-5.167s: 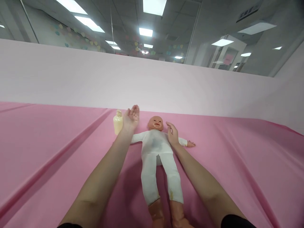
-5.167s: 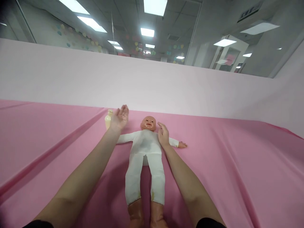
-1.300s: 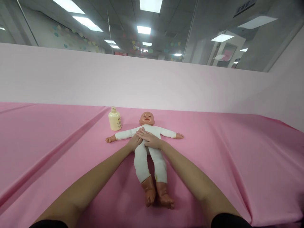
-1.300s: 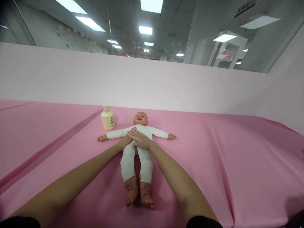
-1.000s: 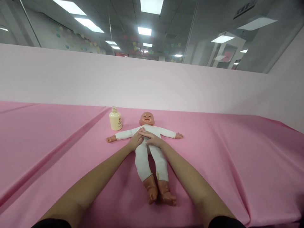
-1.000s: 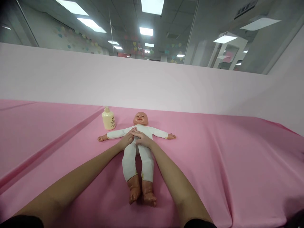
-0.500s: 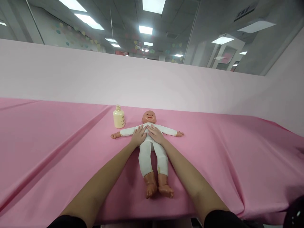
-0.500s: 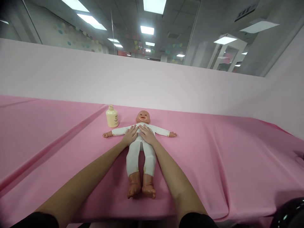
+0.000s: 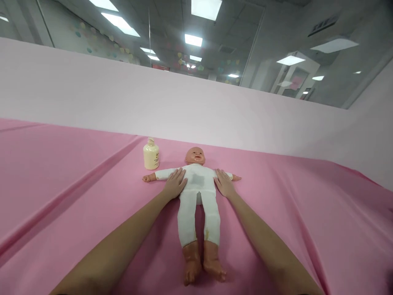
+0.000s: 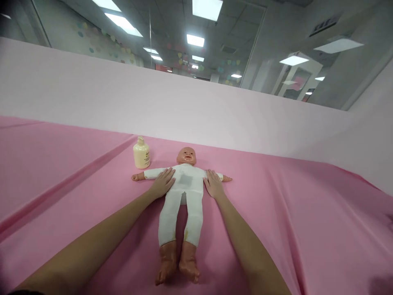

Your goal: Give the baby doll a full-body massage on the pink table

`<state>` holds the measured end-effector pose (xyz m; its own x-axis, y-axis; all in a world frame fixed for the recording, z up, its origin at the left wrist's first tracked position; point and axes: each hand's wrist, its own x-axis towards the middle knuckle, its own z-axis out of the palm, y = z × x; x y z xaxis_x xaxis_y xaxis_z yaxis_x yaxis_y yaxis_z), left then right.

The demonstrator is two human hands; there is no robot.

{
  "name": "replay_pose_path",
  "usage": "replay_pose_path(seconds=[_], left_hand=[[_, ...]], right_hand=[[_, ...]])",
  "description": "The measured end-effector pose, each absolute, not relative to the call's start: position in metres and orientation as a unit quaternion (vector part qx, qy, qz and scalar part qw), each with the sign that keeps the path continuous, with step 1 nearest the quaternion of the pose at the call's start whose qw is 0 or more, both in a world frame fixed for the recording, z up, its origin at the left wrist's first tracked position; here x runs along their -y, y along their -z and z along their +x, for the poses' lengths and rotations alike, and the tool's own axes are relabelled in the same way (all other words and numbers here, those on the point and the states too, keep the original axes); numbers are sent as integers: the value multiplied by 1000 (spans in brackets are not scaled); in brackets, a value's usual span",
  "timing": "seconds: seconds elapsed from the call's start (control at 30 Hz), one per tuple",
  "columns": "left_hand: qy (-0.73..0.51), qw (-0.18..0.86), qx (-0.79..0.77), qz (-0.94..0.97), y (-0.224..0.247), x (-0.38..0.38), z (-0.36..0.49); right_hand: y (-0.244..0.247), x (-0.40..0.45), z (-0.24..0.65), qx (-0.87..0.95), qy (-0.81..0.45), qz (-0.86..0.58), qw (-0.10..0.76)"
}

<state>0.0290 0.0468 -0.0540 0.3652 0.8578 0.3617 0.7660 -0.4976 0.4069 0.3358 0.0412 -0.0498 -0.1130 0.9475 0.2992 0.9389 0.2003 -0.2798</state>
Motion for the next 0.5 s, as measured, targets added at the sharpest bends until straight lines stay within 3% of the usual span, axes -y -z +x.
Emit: replay_pose_path(seconds=[0.17,0.37,0.5], left_hand=[[-264,53,-505,820,54,-43,26],[-285,57,-485,825,56,-40,21],[-293,81,-469,829,57,-40,16]], right_hand=[[48,-38,335,761,-11,-607,229],[34,-16,306,811,-141,-500,269],[18,8,287,847,-164,-434,259]])
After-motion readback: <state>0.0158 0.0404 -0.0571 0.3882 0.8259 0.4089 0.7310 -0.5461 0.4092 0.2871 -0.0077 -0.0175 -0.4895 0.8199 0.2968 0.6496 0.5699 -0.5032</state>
